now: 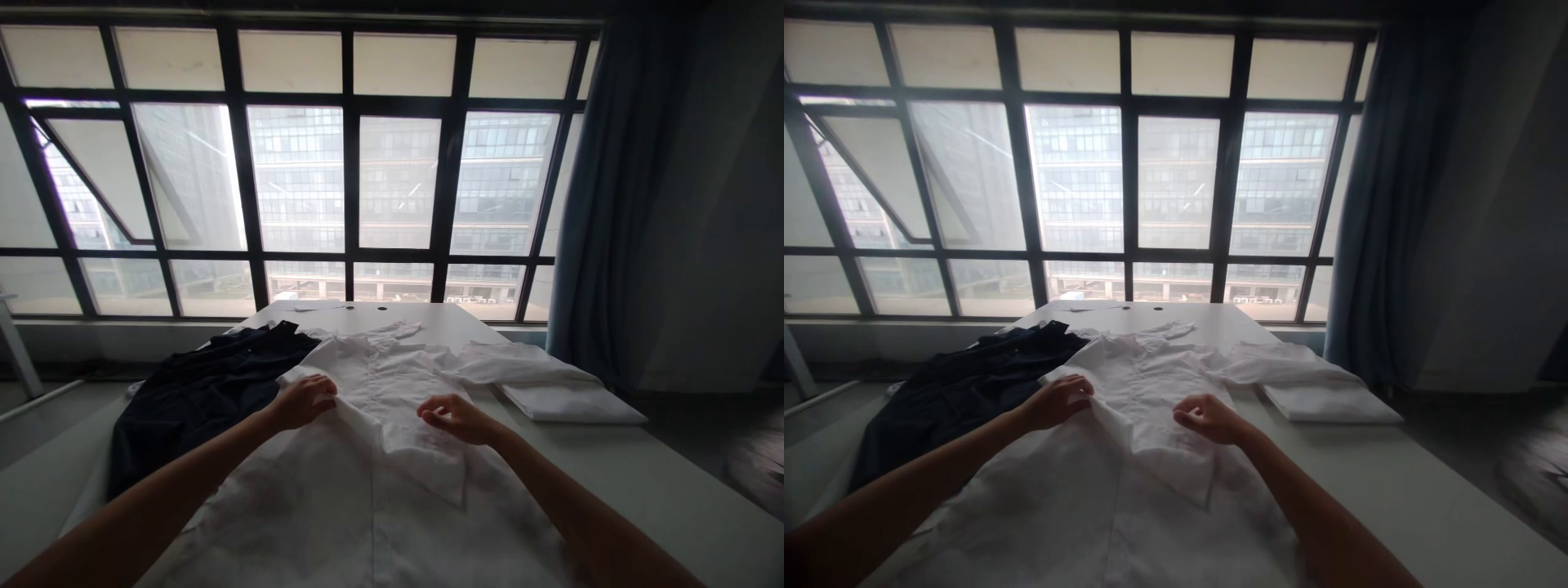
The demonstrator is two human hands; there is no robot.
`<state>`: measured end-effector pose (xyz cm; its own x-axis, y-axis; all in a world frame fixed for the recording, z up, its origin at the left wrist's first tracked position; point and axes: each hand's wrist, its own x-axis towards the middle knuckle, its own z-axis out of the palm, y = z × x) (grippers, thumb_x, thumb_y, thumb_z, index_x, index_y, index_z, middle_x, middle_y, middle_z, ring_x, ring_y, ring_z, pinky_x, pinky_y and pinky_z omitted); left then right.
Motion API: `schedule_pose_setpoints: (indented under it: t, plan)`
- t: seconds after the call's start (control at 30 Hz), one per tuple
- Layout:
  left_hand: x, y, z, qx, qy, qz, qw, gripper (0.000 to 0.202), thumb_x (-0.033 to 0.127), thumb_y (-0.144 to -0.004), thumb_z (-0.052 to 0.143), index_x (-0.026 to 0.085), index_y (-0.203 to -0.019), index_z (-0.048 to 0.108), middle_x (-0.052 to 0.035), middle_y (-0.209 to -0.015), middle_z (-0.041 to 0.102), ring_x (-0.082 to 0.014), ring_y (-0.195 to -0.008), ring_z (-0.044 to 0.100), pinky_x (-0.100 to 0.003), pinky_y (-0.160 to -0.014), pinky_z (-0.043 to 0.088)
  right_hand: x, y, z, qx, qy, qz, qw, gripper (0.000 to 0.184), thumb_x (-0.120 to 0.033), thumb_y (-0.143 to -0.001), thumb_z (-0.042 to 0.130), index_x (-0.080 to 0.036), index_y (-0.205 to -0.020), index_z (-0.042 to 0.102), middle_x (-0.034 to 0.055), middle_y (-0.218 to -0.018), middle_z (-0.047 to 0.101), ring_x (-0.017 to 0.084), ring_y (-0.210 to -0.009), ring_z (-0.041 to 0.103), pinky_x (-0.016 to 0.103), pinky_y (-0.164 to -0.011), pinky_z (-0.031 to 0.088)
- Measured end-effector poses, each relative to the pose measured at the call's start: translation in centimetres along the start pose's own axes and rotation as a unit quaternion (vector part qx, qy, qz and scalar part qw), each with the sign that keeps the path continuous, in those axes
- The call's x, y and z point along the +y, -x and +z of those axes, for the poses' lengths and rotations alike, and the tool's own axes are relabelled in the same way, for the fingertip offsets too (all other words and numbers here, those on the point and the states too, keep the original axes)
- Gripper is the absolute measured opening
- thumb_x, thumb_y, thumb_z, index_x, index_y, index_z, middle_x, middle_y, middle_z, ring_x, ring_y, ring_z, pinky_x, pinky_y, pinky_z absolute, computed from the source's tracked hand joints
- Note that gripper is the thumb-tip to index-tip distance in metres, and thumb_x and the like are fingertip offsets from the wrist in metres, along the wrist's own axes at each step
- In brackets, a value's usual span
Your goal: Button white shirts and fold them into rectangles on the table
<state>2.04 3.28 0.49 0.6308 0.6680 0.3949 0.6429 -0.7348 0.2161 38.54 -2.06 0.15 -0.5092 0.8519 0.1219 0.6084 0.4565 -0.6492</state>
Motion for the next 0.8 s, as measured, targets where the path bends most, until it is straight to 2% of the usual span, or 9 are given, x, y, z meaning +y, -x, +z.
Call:
schedule_pose_setpoints:
  t: [0.1, 0.17, 0.23, 0.33, 0.43, 0.53, 0.6, 0.7, 0.8]
  plan:
    - [-0.3, -0.2, -0.1, 0.022, -0.017, -0.031, 0.999, 0.027, 0.042, -0.092, 0.046, 0.021, -0.084, 0.061, -0.0095, -0.089, 0.069, -0.0251, -0.085, 0.065, -0.036, -0.076, 0.049, -3.3, 1.6, -0.3, -0.102, 0.016, -0.017, 0.994, 0.053, -0.06, -0.074, 0.069, -0.02, -0.109, 0.072, 0.0094, -0.124, 0.064, 0.027, -0.113, 0.058, 0.038, -0.098, 0.045]
    - [-0.4, -0.4, -0.2, 0.044, -0.022, -0.067, 0.997, 0.027, 0.042, -0.092, 0.046, 0.021, -0.084, 0.062, -0.0094, -0.087, 0.069, -0.0256, -0.083, 0.065, -0.035, -0.073, 0.048, -5.0, 2.3, 0.3, -0.12, 0.049, -0.017, 0.991, 0.057, -0.054, -0.063, 0.08, -0.022, -0.109, 0.072, 0.0081, -0.127, 0.061, 0.027, -0.113, 0.057, 0.037, -0.097, 0.045]
    - [-0.6, -0.8, -0.4, 0.064, -0.021, -0.092, 0.993, 0.024, 0.039, -0.091, 0.048, 0.021, -0.085, 0.062, -0.0092, -0.086, 0.069, -0.0257, -0.081, 0.065, -0.035, -0.071, 0.047, -6.1, 2.5, 1.3, -0.088, 0.091, -0.02, 0.992, 0.043, -0.043, -0.067, 0.08, -0.022, -0.103, 0.072, 0.0079, -0.122, 0.063, 0.026, -0.107, 0.059, 0.035, -0.093, 0.046]
    - [-0.6, -1.5, -1.0, 0.08, -0.013, -0.104, 0.991, 0.022, 0.036, -0.092, 0.048, 0.02, -0.087, 0.062, -0.0095, -0.088, 0.069, -0.0252, -0.081, 0.066, -0.033, -0.07, 0.046, -6.5, 2.0, 2.4, -0.018, 0.119, -0.012, 0.993, 0.017, -0.032, -0.083, 0.061, -0.019, -0.088, 0.071, 0.0082, -0.098, 0.068, 0.021, -0.087, 0.062, 0.033, -0.081, 0.048]
    - [-0.5, -2.0, -1.3, 0.101, -0.03, -0.102, 0.989, 0.025, 0.038, -0.095, 0.046, 0.019, -0.09, 0.061, -0.0104, -0.093, 0.069, -0.0255, -0.087, 0.065, -0.035, -0.076, 0.046, -5.5, 1.3, 1.7, 0.02, 0.022, 0.03, 0.999, 0.026, -0.039, -0.088, 0.051, -0.018, -0.084, 0.065, 0.0061, -0.081, 0.065, 0.018, -0.071, 0.058, 0.031, -0.069, 0.048]
    - [-0.5, -2.0, -0.8, 0.112, -0.084, -0.077, 0.987, 0.034, 0.046, -0.091, 0.054, 0.019, -0.111, 0.058, -0.0132, -0.116, 0.064, -0.0293, -0.107, 0.06, -0.041, -0.092, 0.042, -3.5, 1.5, -0.4, 0.007, -0.164, 0.106, 0.981, 0.033, -0.048, -0.088, 0.048, -0.018, -0.088, 0.063, 0.0044, -0.08, 0.064, 0.017, -0.07, 0.059, 0.029, -0.067, 0.05]
    - [-0.5, -1.7, -0.1, 0.076, -0.118, -0.063, 0.988, 0.052, 0.053, -0.083, 0.064, 0.021, -0.122, 0.055, -0.0135, -0.127, 0.059, -0.032, -0.116, 0.055, -0.045, -0.098, 0.039, -1.9, 2.2, -2.0, -0.058, -0.224, 0.185, 0.955, 0.038, -0.053, -0.087, 0.048, -0.019, -0.088, 0.064, 0.0044, -0.077, 0.064, 0.018, -0.071, 0.061, 0.029, -0.066, 0.051]
    - [-0.6, -1.1, 0.9, -0.021, -0.122, -0.036, 0.992, 0.061, 0.059, -0.072, 0.072, 0.023, -0.119, 0.058, -0.0111, -0.125, 0.061, -0.0321, -0.117, 0.054, -0.045, -0.102, 0.037, 0.3, 3.4, -3.5, -0.148, -0.213, 0.262, 0.929, 0.059, -0.069, -0.086, 0.042, -0.016, -0.085, 0.066, 0.0079, -0.075, 0.065, 0.02, -0.07, 0.064, 0.029, -0.06, 0.051]
    - [-0.7, -0.7, 1.7, -0.073, -0.101, -0.019, 0.992, 0.062, 0.06, -0.07, 0.074, 0.024, -0.12, 0.061, -0.0107, -0.126, 0.061, -0.032, -0.118, 0.054, -0.044, -0.105, 0.036, 1.3, 3.3, -3.3, -0.109, -0.188, 0.245, 0.945, 0.08, -0.082, -0.083, 0.028, -0.013, -0.09, 0.068, 0.0112, -0.085, 0.067, 0.021, -0.075, 0.064, 0.028, -0.059, 0.051]
